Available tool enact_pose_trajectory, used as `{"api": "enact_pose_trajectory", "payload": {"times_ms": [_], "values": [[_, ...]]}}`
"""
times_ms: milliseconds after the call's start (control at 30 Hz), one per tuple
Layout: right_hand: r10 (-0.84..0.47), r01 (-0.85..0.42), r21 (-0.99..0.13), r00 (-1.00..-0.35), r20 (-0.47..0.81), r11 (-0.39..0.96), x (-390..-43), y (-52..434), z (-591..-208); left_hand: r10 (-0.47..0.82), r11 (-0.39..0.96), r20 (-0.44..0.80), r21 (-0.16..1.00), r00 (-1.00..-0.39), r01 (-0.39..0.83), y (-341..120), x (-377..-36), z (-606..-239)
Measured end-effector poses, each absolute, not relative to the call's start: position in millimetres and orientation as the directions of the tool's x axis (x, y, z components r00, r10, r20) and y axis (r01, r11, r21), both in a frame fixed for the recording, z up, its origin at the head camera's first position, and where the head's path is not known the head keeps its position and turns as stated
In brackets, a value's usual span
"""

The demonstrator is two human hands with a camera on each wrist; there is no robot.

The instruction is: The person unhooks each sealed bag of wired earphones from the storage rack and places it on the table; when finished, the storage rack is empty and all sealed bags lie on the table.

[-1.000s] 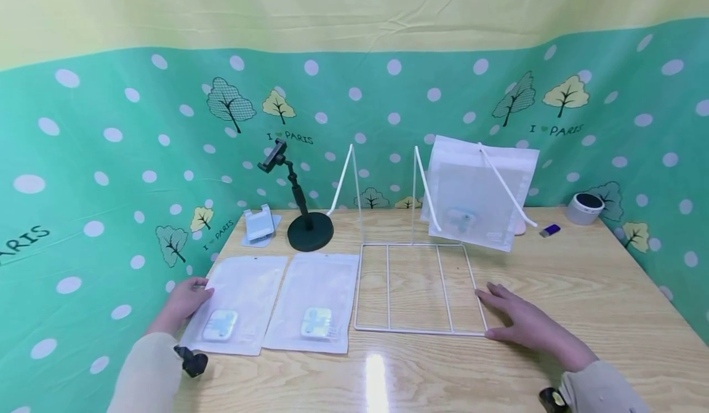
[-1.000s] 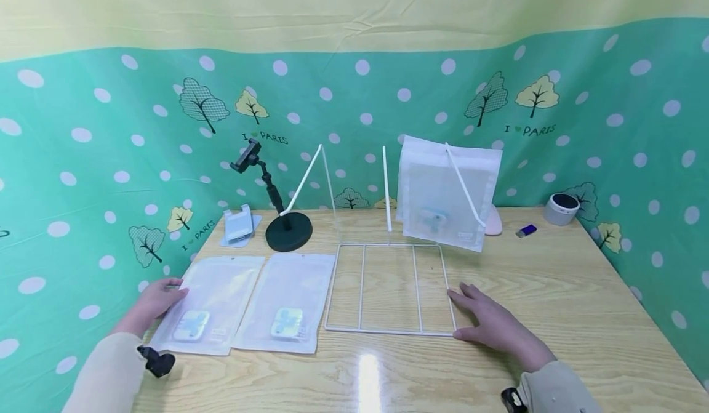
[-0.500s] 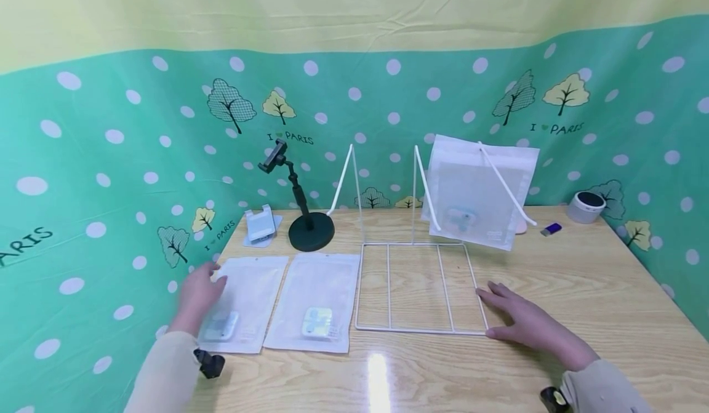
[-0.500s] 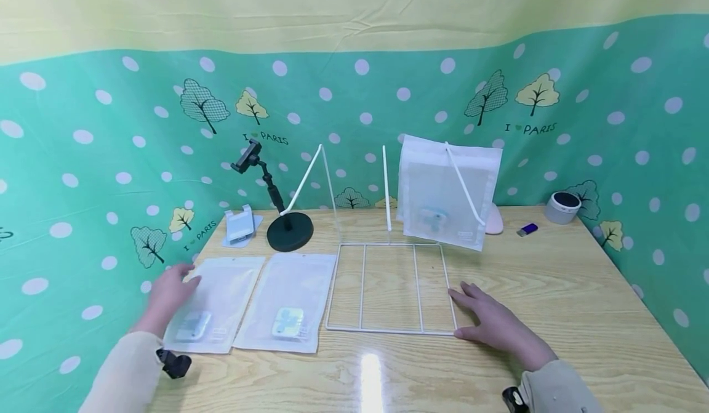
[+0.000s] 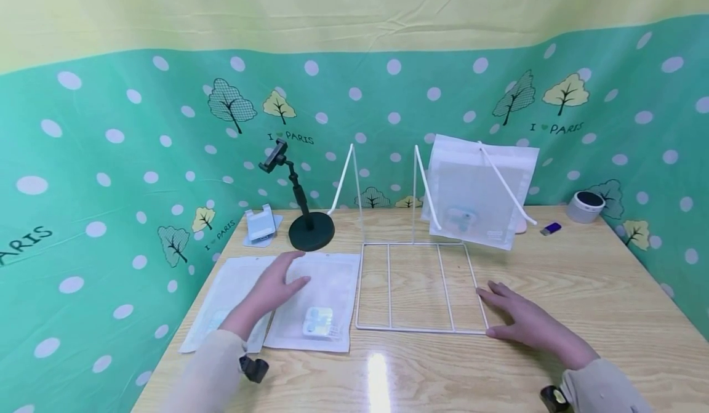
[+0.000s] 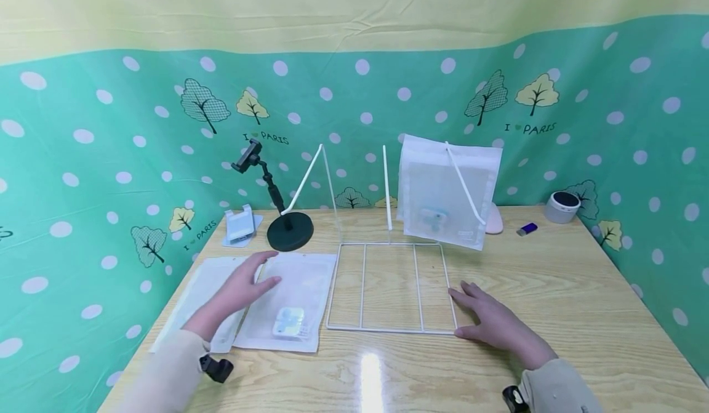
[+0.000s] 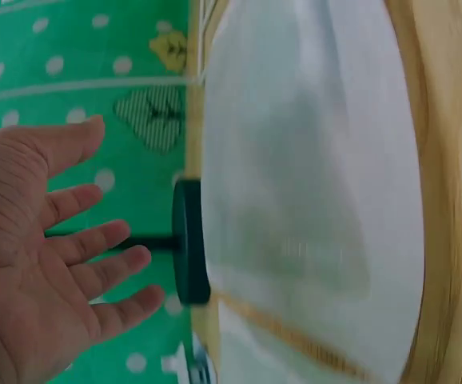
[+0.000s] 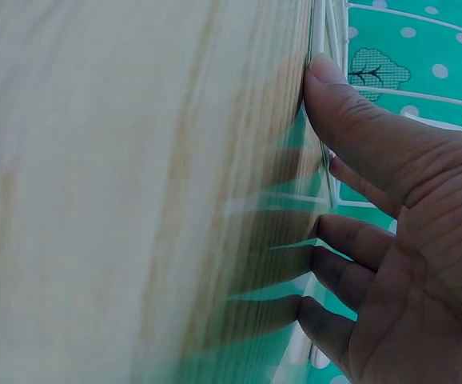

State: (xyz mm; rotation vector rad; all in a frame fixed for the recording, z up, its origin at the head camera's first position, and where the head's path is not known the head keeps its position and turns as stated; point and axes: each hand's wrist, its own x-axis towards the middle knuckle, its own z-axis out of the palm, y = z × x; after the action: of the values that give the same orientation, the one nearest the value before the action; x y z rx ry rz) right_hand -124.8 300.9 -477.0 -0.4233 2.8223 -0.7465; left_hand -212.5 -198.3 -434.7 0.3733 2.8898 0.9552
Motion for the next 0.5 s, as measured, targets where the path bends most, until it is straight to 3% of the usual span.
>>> {"api": "enact_pose_trajectory", "payload": {"times_ms": [233,500], "values": [[-0.336,-0.246,-0.512,-0.938,-0.09,0.823,-124,302,-478,0.404,0.765,-0.025,0.558,-0.914,0.322,-150,-202,-446],[-0.349,-0.274,-0.499,-0.935,-0.062,0.822,-123,303,-478,0.597,0.72,-0.021,0.456,-0.802,0.524,-119,-198,-459]]}}
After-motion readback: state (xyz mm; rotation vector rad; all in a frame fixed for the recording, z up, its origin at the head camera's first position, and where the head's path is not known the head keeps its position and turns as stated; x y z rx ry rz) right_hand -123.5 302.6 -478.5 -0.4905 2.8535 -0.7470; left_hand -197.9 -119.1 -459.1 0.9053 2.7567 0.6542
